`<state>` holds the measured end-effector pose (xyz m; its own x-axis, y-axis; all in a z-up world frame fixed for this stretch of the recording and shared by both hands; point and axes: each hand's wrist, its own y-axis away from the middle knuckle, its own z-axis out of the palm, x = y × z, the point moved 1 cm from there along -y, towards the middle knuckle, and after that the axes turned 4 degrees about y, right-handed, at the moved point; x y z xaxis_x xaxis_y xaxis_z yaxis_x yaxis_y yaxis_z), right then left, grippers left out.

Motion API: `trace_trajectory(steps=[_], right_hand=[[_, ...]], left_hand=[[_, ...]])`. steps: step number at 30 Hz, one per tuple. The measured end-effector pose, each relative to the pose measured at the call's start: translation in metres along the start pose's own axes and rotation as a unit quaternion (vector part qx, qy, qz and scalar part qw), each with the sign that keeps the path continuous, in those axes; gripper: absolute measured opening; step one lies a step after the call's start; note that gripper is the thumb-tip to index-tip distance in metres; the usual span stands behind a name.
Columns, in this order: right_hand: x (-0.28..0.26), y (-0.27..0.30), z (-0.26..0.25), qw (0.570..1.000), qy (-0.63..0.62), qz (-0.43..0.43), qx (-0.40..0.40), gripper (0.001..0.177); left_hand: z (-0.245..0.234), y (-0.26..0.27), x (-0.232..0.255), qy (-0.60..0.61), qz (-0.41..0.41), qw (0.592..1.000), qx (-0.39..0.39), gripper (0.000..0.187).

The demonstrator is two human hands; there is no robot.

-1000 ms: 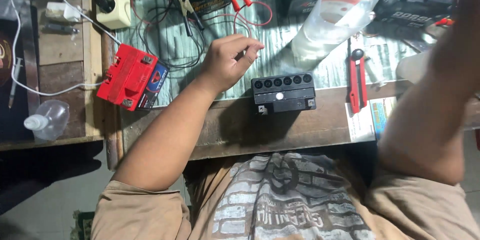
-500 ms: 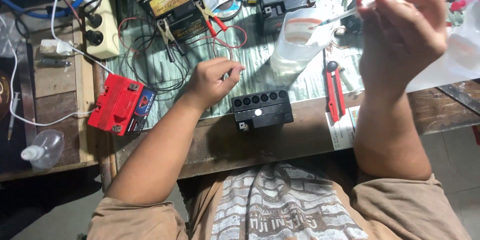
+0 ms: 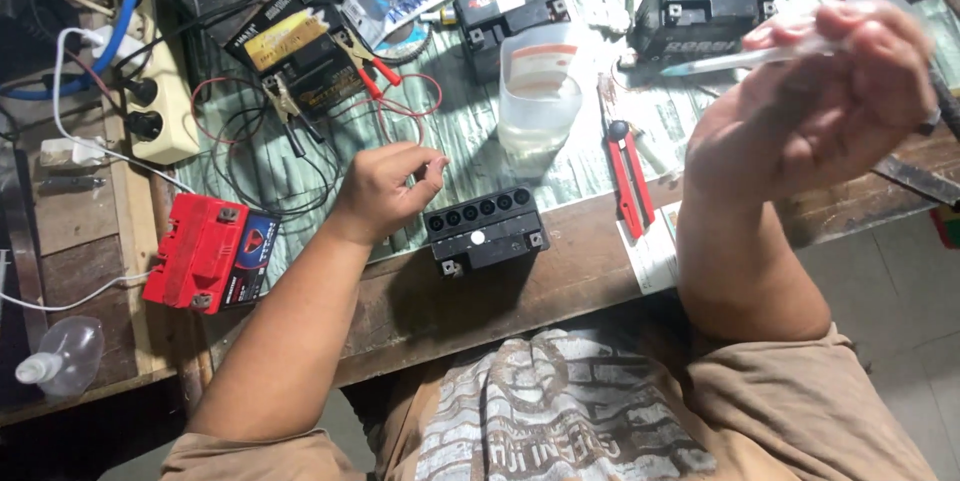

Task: Refilling a lead-acid battery with electrolyte solution using a syringe and managing cell caps.

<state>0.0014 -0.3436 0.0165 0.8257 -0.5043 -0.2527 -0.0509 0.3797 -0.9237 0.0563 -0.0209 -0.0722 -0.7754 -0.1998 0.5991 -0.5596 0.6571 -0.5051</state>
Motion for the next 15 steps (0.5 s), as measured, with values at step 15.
trace_trajectory(steps=[15], right_hand=[[-0.047, 0.013, 0.019, 0.971, -0.108, 0.013, -0.215, 0.019]], left_hand=[[-0.008, 0.009, 0.01, -0.017, 0.009, 0.998, 0.063, 0.045]])
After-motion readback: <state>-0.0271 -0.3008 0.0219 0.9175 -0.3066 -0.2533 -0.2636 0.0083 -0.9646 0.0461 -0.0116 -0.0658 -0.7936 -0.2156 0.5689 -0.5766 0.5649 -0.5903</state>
